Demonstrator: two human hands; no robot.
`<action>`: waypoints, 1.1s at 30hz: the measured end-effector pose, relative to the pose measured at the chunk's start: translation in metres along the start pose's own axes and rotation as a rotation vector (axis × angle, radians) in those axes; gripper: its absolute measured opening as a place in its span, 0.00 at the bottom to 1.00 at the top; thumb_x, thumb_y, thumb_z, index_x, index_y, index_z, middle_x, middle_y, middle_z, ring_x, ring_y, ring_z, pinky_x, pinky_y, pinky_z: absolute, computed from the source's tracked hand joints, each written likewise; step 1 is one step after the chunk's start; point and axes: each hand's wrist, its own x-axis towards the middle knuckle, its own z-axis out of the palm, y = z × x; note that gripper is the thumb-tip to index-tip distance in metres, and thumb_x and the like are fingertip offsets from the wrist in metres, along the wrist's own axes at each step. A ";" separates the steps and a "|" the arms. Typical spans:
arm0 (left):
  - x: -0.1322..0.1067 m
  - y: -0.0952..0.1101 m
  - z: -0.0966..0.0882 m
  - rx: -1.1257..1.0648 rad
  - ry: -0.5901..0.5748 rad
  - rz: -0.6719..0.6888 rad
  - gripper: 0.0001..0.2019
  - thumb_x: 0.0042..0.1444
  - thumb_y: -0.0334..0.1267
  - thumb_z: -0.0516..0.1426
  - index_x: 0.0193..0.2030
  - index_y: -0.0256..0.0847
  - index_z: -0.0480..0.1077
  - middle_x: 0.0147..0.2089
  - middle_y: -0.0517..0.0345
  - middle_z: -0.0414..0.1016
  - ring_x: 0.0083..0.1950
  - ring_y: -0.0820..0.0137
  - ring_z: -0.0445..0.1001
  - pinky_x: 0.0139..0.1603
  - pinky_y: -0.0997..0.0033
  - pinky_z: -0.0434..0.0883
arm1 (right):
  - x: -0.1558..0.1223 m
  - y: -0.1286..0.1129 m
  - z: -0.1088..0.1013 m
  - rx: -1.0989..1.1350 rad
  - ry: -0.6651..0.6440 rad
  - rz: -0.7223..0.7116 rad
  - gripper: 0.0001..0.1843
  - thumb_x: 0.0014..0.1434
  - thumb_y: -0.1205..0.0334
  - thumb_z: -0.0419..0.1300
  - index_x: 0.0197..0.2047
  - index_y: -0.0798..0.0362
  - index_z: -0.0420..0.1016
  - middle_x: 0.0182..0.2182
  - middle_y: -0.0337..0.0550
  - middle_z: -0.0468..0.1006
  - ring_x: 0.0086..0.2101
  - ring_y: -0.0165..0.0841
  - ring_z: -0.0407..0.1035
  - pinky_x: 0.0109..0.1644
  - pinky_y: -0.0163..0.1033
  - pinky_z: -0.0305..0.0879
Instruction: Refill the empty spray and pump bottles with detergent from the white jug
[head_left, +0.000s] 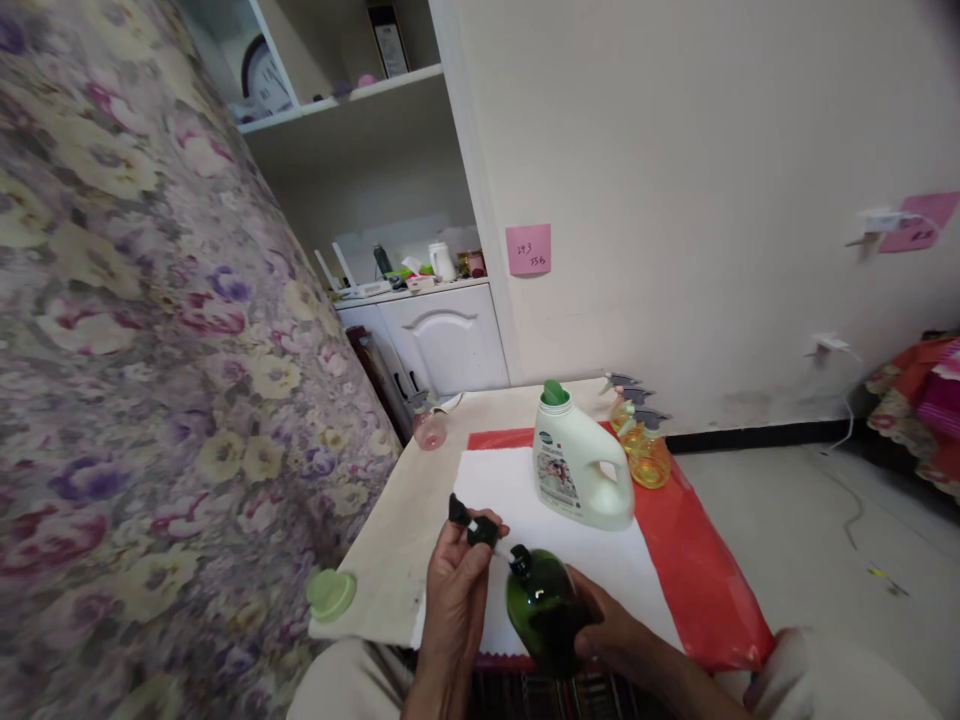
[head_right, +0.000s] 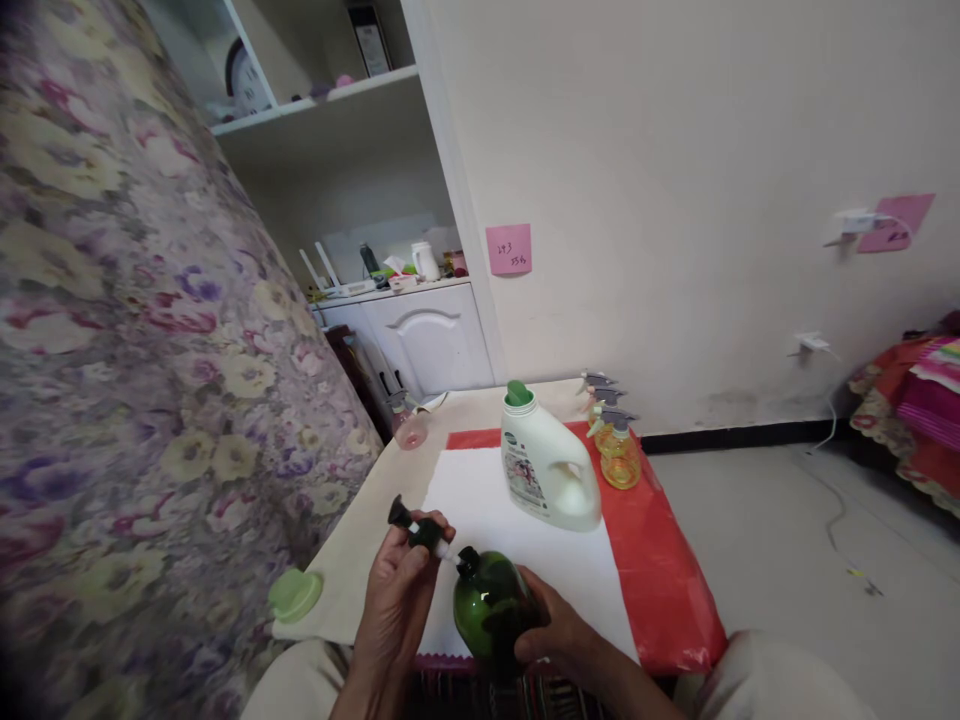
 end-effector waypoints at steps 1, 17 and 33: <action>0.000 0.005 0.000 -0.004 0.002 0.014 0.16 0.45 0.36 0.66 0.42 0.42 0.70 0.39 0.57 0.74 0.40 0.68 0.73 0.46 0.69 0.66 | 0.000 0.000 -0.001 -0.005 0.006 -0.001 0.44 0.34 0.59 0.74 0.57 0.50 0.66 0.49 0.46 0.76 0.49 0.46 0.68 0.49 0.44 0.62; 0.020 0.033 -0.048 0.001 0.349 0.178 0.17 0.41 0.37 0.69 0.39 0.40 0.73 0.39 0.60 0.79 0.35 0.75 0.76 0.42 0.76 0.72 | 0.005 0.014 -0.025 -0.118 0.180 -0.124 0.50 0.29 0.63 0.76 0.58 0.47 0.63 0.54 0.47 0.72 0.55 0.50 0.63 0.59 0.53 0.54; 0.042 -0.070 -0.107 0.953 0.364 -0.039 0.18 0.39 0.52 0.64 0.27 0.41 0.67 0.21 0.66 0.65 0.26 0.67 0.66 0.30 0.69 0.61 | 0.015 0.037 -0.062 -0.496 0.382 -0.219 0.49 0.35 0.59 0.75 0.58 0.48 0.56 0.54 0.51 0.70 0.55 0.51 0.62 0.60 0.58 0.52</action>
